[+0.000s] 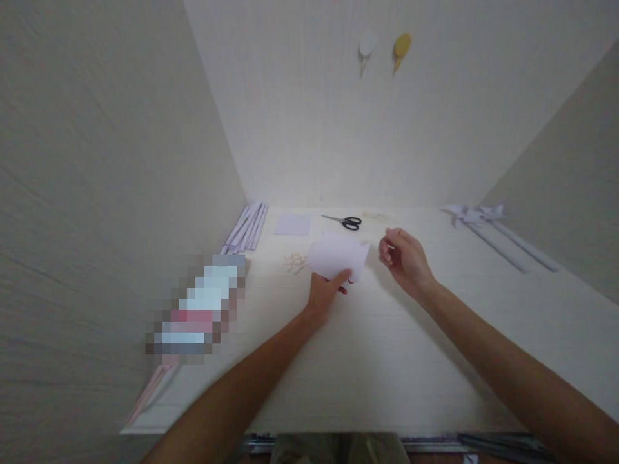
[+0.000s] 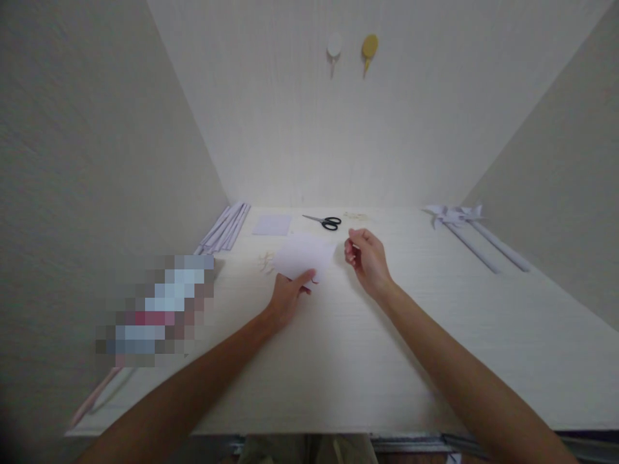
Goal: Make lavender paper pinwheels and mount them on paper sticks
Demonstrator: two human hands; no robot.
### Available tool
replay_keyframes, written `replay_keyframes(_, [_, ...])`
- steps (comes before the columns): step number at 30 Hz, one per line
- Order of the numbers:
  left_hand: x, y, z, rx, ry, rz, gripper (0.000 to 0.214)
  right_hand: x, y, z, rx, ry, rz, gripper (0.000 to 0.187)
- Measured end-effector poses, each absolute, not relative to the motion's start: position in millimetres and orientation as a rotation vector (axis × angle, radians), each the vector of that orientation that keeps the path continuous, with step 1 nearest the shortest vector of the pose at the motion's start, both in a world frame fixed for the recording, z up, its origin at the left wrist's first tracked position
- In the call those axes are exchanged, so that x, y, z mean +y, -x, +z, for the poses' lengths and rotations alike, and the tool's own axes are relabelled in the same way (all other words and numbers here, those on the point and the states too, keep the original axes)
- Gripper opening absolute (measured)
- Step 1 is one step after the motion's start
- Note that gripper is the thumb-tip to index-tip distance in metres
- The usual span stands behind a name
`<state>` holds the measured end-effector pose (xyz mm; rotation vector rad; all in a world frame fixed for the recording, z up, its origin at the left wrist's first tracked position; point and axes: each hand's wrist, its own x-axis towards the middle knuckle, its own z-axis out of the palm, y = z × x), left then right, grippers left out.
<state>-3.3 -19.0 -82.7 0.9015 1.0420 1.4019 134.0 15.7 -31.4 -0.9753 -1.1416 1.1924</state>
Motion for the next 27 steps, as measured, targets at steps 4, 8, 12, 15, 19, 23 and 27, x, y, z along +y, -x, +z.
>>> replay_keyframes(4, [-18.7,2.6,-84.2,1.055,-0.917,1.426,0.019,-17.7,-126.7,-60.6,-1.068,0.945,1.435,0.032])
replay_keyframes(8, [-19.4,2.7,-83.3,1.035,-0.922,1.435,0.018,-23.9,-118.4,-81.0,-1.171,0.951,1.614,0.033])
replay_keyframes(12, [-20.0,3.5,-82.4,1.054,-0.930,1.405,0.020,-26.1,-114.6,-84.1,-1.222,0.930,1.662,0.033])
replay_keyframes(15, [-20.0,4.1,-83.2,1.073,-0.949,1.374,0.020,-28.0,-115.1,-83.1,-1.231,0.948,1.686,0.033])
replay_keyframes(19, [-19.7,4.6,-85.1,1.058,-0.990,1.330,0.019,-28.4,-116.7,-83.7,-1.237,0.930,1.698,0.031])
replay_keyframes(23, [-20.1,4.8,-85.2,1.059,-0.984,1.337,0.018,-27.9,-116.2,-84.4,-1.217,0.921,1.718,0.030])
replay_keyframes(27, [-20.4,4.0,-85.0,1.071,-0.963,1.368,0.018,-26.9,-118.0,-79.2,-1.047,0.855,1.685,0.027])
